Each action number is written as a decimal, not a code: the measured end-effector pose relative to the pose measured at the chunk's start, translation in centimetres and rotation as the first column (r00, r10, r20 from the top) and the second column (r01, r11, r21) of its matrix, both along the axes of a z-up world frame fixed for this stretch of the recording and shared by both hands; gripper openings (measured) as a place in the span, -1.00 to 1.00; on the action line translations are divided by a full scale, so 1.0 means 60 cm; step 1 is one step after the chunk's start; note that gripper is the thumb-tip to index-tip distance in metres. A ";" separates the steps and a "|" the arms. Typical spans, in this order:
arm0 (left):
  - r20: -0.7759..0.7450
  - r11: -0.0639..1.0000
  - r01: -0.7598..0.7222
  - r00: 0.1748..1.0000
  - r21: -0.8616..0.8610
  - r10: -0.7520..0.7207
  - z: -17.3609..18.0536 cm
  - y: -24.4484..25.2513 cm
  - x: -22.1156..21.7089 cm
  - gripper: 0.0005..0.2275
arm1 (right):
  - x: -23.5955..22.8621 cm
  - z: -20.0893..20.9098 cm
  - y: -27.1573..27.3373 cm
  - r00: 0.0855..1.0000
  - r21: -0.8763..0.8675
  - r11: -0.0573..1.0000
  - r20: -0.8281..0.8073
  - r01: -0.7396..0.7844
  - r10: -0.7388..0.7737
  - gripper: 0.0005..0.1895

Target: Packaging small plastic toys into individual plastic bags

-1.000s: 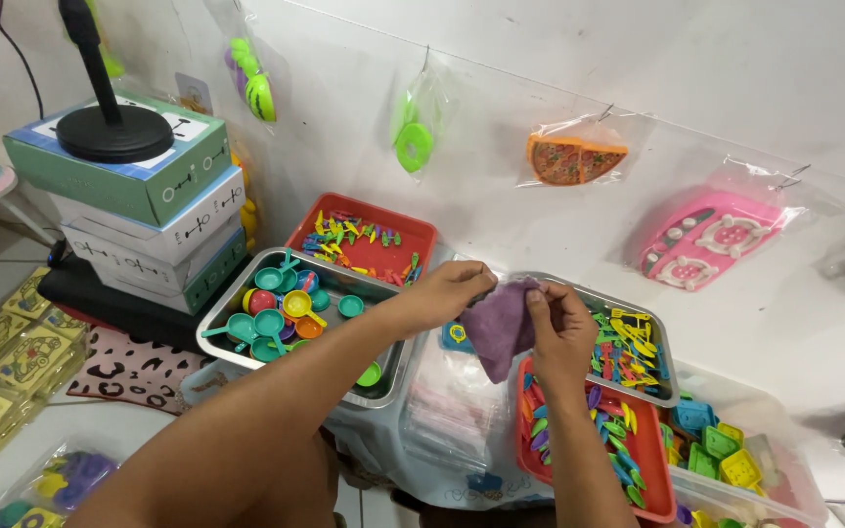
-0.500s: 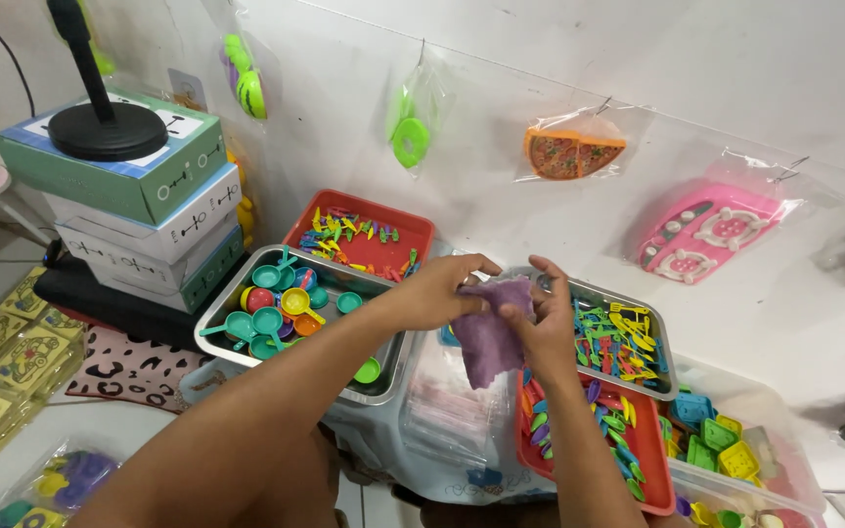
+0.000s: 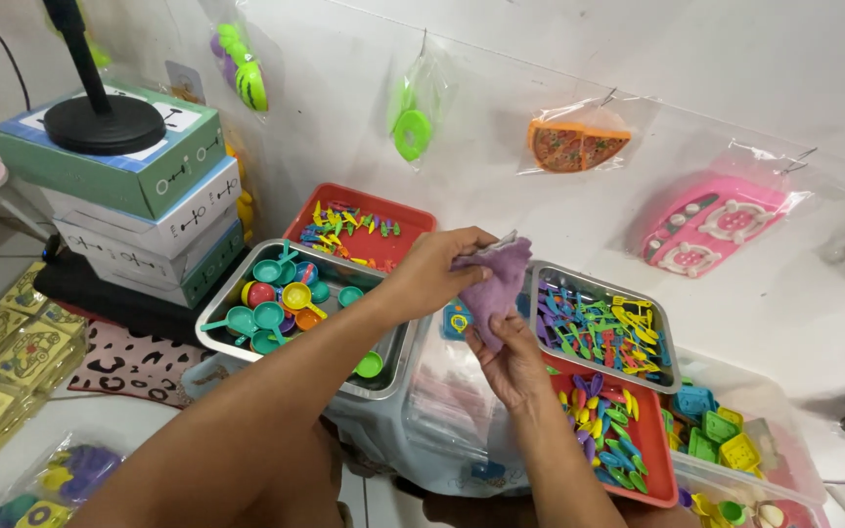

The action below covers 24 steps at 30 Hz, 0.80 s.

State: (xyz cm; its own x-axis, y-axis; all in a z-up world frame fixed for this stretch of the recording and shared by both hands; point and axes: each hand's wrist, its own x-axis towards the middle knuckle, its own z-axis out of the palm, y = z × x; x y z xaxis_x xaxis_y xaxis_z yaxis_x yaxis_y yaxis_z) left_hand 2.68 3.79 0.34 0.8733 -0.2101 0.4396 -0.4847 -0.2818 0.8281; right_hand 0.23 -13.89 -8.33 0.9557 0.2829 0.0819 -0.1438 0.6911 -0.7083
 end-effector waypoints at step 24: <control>-0.240 0.915 0.075 0.970 0.397 0.024 -0.028 0.037 0.015 -0.54 | 0.267 0.035 -0.141 0.830 -0.716 0.443 0.363 0.539 -0.424 -0.83</control>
